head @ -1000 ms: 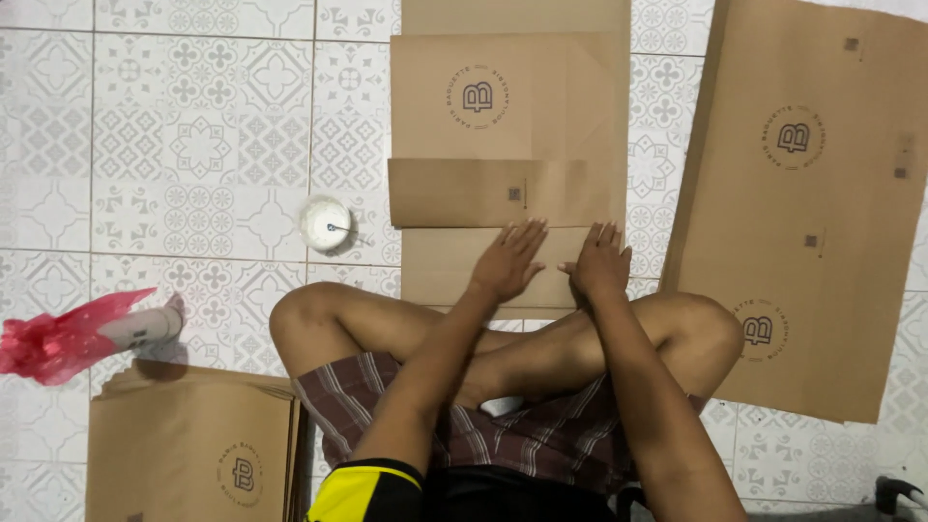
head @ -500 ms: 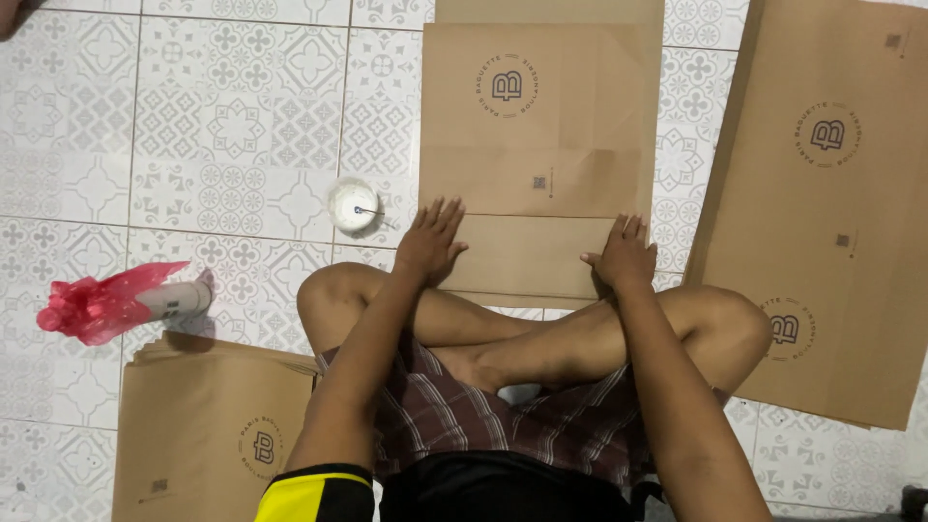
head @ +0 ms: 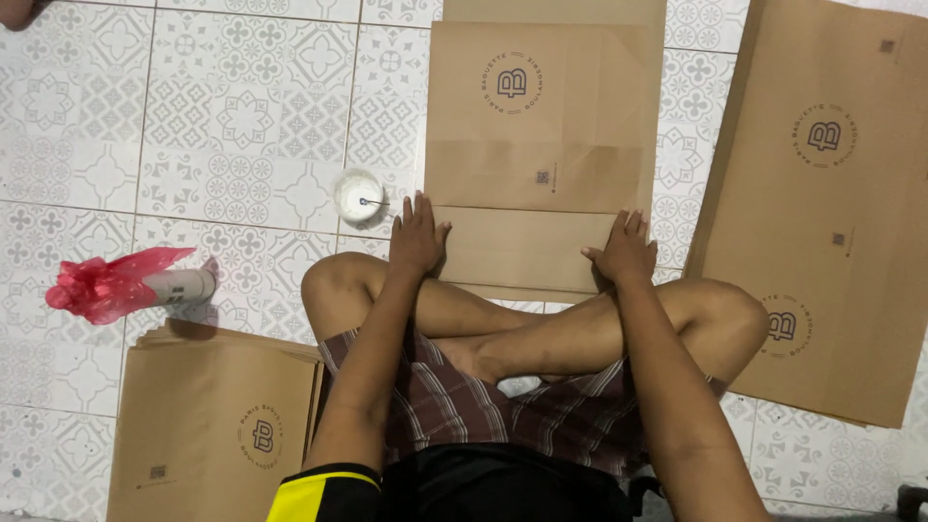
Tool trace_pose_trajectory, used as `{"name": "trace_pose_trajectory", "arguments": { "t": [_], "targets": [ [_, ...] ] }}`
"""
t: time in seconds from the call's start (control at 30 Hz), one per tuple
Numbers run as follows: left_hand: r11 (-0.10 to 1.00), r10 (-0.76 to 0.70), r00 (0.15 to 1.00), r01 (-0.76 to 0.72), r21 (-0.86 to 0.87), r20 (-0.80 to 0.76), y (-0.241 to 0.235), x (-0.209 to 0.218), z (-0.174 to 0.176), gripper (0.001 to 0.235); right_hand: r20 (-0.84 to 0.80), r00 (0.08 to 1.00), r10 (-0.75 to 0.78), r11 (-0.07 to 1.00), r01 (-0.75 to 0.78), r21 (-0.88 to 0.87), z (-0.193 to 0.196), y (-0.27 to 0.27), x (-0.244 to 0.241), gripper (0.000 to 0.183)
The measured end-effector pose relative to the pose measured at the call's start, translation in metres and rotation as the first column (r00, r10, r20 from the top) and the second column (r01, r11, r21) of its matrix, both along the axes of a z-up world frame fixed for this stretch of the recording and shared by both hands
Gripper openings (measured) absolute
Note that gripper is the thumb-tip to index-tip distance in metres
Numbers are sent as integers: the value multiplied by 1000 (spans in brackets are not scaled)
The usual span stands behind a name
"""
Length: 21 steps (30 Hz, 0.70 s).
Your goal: The person sits on the floor and assembles brown paper bags. They fold the bottom flaps of the bags to create a base, then use a small brush to apply glue from a white container to the edges of the flaps to secure them.
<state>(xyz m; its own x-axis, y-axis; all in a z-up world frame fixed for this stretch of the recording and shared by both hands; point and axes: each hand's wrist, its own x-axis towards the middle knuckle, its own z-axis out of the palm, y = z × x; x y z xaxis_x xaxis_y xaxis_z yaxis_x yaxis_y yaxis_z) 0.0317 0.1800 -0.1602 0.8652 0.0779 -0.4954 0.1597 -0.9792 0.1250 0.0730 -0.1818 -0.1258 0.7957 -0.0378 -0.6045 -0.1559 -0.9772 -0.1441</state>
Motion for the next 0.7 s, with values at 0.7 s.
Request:
{"name": "trace_pose_trajectory", "arguments": {
  "t": [0.7],
  "targets": [
    [999,36,990,-36,0,139,-9,-2,24,63,-49,998,43,999,-42,33,8,10,4,107]
  ]
}}
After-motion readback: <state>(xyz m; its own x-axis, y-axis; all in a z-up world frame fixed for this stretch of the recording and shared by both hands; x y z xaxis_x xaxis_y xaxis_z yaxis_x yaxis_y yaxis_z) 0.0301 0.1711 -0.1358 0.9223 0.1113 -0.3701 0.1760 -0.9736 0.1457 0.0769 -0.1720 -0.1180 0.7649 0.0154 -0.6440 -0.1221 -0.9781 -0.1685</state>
